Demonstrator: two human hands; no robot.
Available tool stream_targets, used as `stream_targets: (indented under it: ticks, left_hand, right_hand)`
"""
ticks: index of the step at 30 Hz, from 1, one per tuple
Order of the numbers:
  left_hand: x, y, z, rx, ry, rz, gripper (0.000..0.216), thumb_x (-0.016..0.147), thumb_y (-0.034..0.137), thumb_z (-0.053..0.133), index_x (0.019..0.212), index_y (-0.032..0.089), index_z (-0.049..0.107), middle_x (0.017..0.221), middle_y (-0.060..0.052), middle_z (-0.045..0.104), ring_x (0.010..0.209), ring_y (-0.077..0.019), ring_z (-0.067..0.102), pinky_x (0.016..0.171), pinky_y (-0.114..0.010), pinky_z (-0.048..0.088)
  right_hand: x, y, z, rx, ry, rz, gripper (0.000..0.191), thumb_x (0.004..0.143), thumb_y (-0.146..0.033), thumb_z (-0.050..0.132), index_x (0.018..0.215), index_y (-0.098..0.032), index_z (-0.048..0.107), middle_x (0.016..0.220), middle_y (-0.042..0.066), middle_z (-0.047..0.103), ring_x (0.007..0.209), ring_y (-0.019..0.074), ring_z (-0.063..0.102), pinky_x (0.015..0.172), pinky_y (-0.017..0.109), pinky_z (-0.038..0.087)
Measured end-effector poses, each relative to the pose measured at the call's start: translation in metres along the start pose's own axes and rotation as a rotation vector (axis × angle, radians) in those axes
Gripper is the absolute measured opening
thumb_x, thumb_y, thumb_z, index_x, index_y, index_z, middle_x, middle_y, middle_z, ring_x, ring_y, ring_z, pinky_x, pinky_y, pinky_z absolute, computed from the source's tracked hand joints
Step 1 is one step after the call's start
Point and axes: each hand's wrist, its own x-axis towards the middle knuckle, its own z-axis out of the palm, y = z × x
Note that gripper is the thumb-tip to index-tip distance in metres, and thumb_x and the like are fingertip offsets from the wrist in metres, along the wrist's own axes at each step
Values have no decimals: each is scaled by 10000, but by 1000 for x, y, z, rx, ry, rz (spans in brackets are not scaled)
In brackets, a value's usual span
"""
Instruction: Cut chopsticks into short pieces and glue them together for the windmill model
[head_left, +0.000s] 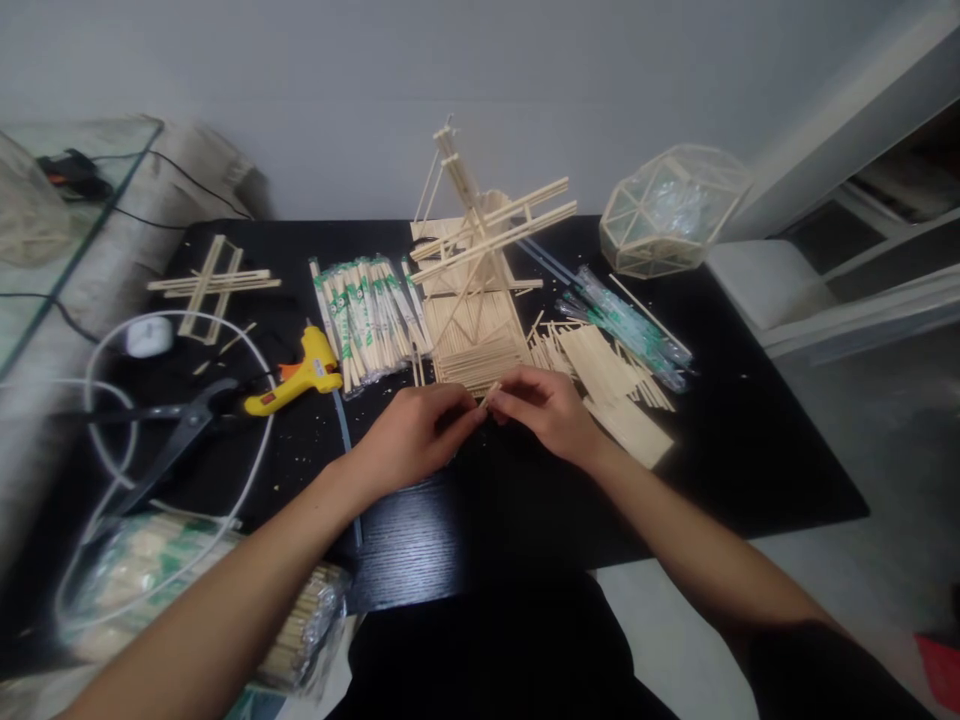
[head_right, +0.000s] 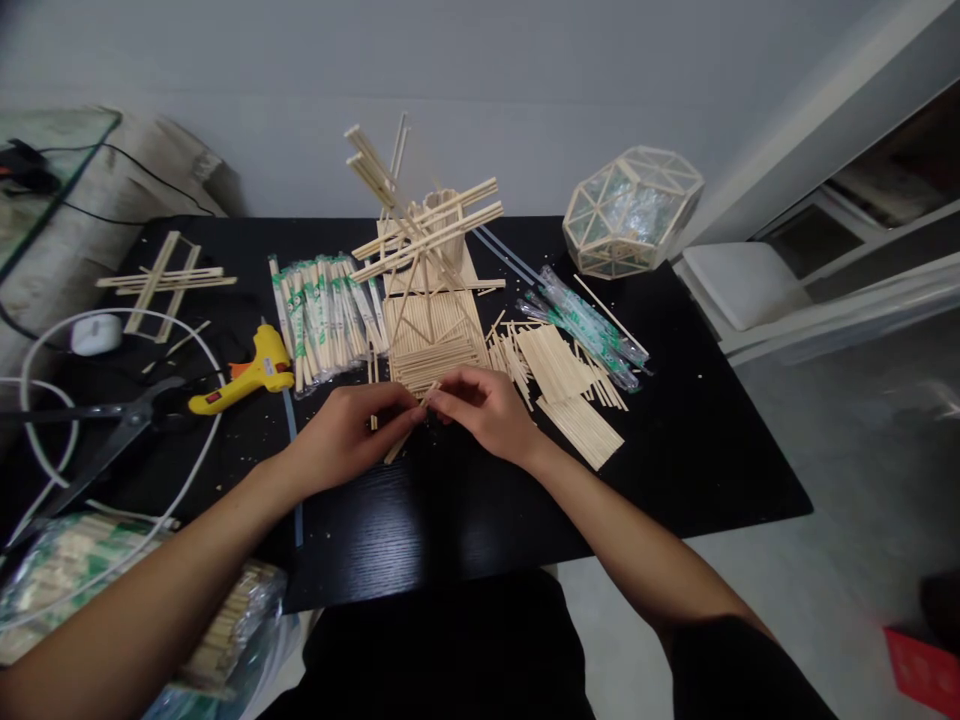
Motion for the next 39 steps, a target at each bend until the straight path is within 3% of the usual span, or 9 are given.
stream_targets:
  ticks: [21,30,33,36,39]
  left_hand:
    - [0,-1,0,-6,-92,13,248,1018,338,551,892,178,694,744,9,668,665,-106,591,649,-249,428]
    - [0,1,-6,28,-207,14,202,984,308,595,870,173,694,710,22,646,620,-99,564,624,-243,409]
    - [1,-5,-13,91,-112,-46,240,999,337,563,872,175,687,660,28,617,575,-100,541,593,-248,386]
    - [3,-11,-22,221,76,-126,283,1005,352,531,810,174,634,616,29,572,547,-109,509,573,-259,358]
    - [4,-18,-31,342,183,-164,363,998,394,525,706,186,577,609,15,561,568,-127,513,608,-273,377]
  right_hand:
    - [-1,6,2,15,-17,-13,300,832,-482,791,788,-202,691,684,-17,674,635,136,645,670,295,565]
    - [7,9,-10,106,225,5,319,803,-457,815,945,-210,671,780,-9,718,671,156,699,647,328,639]
    - [8,7,-19,63,243,17,345,790,-400,829,1020,-214,652,752,-19,717,652,155,703,643,326,637]
    - [5,2,-28,-83,168,67,294,791,-385,820,943,-206,644,734,-5,716,616,150,692,620,320,626]
    - [-1,-2,-34,-230,92,126,251,786,-362,805,908,-206,651,778,16,723,662,168,705,601,317,620]
